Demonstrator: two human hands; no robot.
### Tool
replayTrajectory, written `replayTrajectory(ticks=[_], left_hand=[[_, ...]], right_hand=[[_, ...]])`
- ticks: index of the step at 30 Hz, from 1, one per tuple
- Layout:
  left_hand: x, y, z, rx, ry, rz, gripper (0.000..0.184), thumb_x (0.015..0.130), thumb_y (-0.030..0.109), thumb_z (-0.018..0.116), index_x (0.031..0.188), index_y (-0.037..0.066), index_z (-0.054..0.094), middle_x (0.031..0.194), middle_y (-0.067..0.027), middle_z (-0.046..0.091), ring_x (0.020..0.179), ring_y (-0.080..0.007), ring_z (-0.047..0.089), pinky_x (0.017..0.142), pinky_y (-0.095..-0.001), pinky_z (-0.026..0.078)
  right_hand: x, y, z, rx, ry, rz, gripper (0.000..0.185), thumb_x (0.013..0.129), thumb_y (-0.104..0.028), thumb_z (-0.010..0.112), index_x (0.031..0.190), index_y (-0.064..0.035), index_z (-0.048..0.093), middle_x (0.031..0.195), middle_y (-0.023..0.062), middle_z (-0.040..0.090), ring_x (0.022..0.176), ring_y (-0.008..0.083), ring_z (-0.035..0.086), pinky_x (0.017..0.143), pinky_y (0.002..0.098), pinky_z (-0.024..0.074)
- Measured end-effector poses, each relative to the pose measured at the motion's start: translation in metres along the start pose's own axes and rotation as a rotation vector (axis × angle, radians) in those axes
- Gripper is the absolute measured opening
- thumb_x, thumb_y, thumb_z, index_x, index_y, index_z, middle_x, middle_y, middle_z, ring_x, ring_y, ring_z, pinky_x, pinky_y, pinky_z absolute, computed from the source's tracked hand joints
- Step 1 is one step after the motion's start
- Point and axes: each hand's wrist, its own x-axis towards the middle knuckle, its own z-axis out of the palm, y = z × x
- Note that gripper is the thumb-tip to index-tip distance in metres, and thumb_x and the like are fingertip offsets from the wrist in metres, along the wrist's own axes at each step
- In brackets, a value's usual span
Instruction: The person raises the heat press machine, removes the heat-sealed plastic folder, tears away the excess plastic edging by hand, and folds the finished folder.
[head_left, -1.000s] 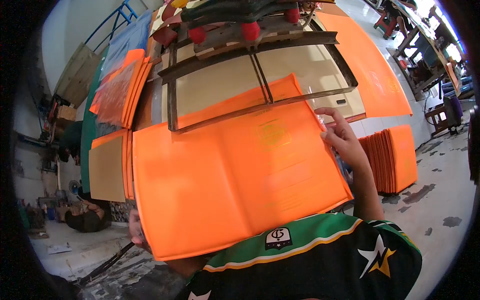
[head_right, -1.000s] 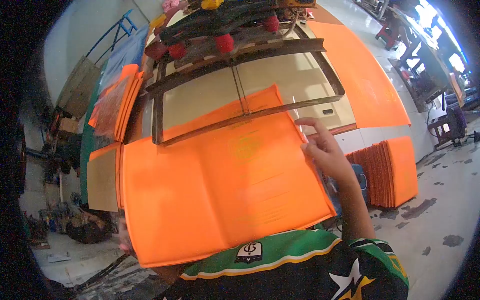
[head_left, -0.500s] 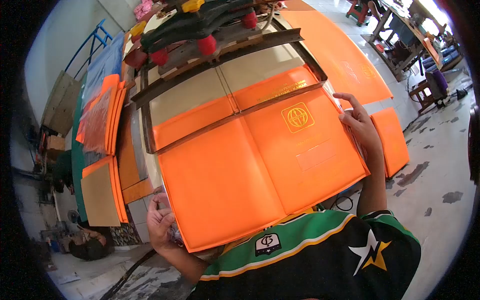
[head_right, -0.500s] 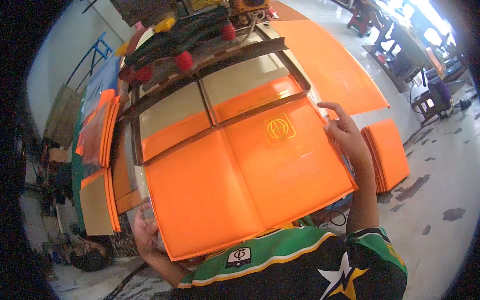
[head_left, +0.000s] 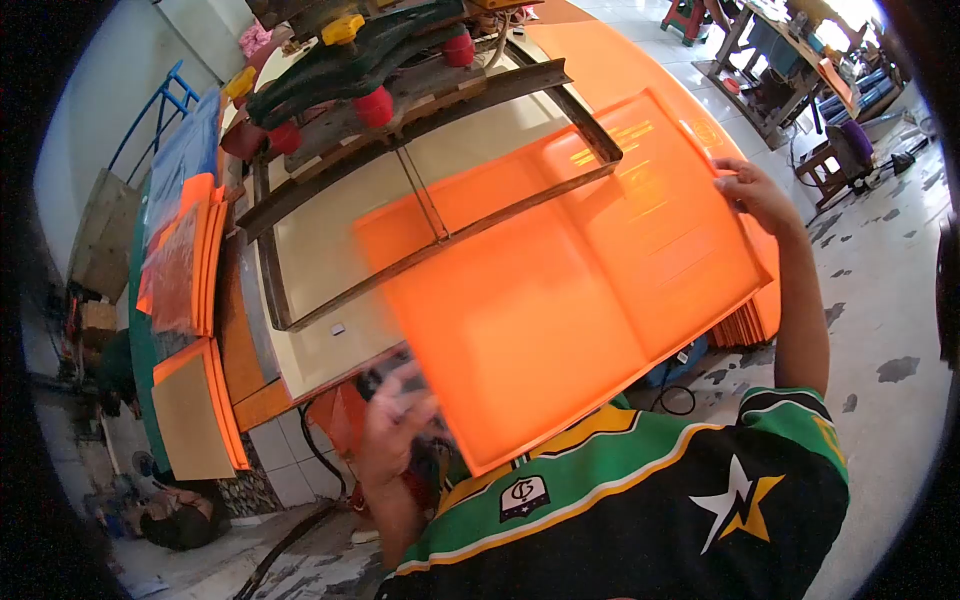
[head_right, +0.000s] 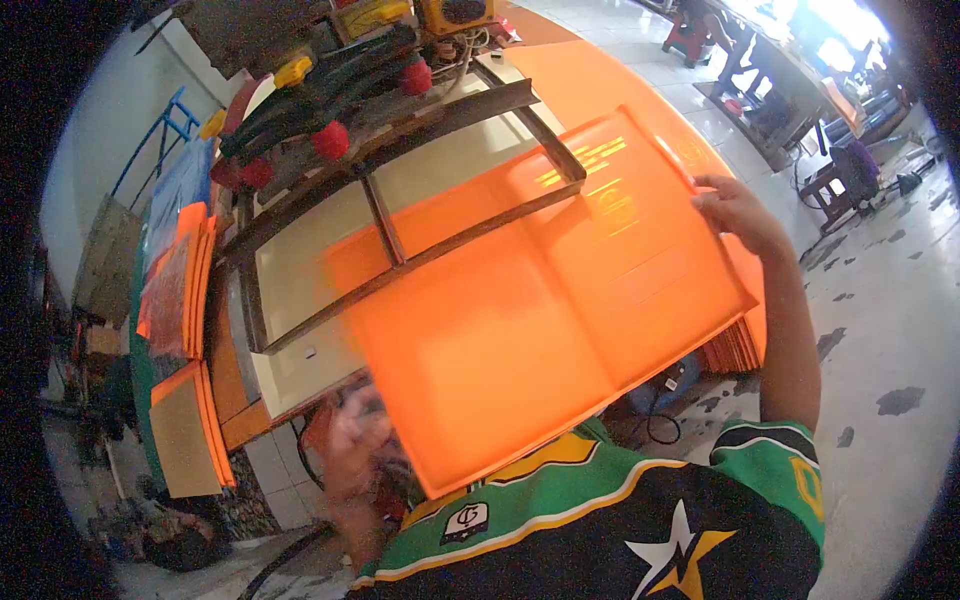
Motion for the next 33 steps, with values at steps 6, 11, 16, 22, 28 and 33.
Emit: replayTrajectory(ticks=[6,11,16,22,28,33], left_hand=[[0.045,-0.031,0.046,-0.104,-0.203,-0.127,0.048,0.101,0.016,0.058,0.144,-0.001,0.042,0.114,-0.0110,0.069,0.090,-0.0173,0.070,0.069,-0.0291,0.061],[0.074,-0.022,0.087,-0.072,-0.492,-0.233,0.055,0.102,0.021,0.054,0.150,0.002,0.035,0.137,-0.0173,0.059,0.104,-0.0264,0.069,0.078,-0.0315,0.060],[0.108,-0.030,0.123,-0.106,-0.738,-0.314,0.062,0.105,0.023,0.050,0.158,0.006,0.023,0.152,-0.0168,0.046,0.118,-0.0300,0.065,0.083,-0.0330,0.059],[0.142,-0.048,0.173,-0.068,-0.902,-0.333,0.068,0.104,0.027,0.051,0.160,0.009,0.017,0.158,-0.0114,0.040,0.122,-0.0263,0.061,0.094,-0.0356,0.053],[0.158,-0.074,0.221,-0.091,-1.020,-0.287,0.069,0.105,0.030,0.050,0.162,0.016,0.015,0.160,-0.0084,0.037,0.128,-0.0246,0.057,0.102,-0.0370,0.047],[0.146,-0.084,0.241,-0.174,-1.130,-0.258,0.068,0.104,0.024,0.055,0.159,0.008,0.019,0.157,-0.0149,0.040,0.130,-0.0272,0.055,0.111,-0.0398,0.040]], right_hand=[[0.006,-0.024,-0.067,-0.057,0.165,-0.065,0.036,0.093,-0.021,0.067,0.124,-0.0043,0.061,0.095,0.0035,0.069,0.085,0.0102,0.066,0.074,0.0260,0.0521],[-0.012,-0.052,-0.074,0.192,0.297,-0.247,0.026,0.096,-0.014,0.058,0.116,0.0009,0.062,0.102,0.0071,0.068,0.089,0.0156,0.065,0.085,0.0316,0.0512],[-0.050,-0.096,-0.098,-0.096,0.525,-0.301,0.030,0.095,-0.019,0.055,0.115,-0.0002,0.066,0.102,0.0067,0.067,0.096,0.0150,0.062,0.087,0.0298,0.0479],[-0.083,-0.124,-0.165,-0.319,0.692,-0.411,0.033,0.097,-0.024,0.056,0.119,-0.0029,0.068,0.110,0.0068,0.068,0.100,0.0139,0.060,0.090,0.0285,0.0468],[-0.123,-0.155,-0.227,-0.442,0.767,-0.598,0.037,0.105,-0.028,0.055,0.135,-0.0088,0.061,0.121,0.0041,0.069,0.108,0.0102,0.063,0.092,0.0241,0.0505],[-0.148,-0.165,-0.278,-0.613,0.916,-0.790,0.036,0.105,-0.025,0.054,0.138,-0.0098,0.060,0.128,0.0046,0.066,0.115,0.0105,0.061,0.097,0.0244,0.0486]])
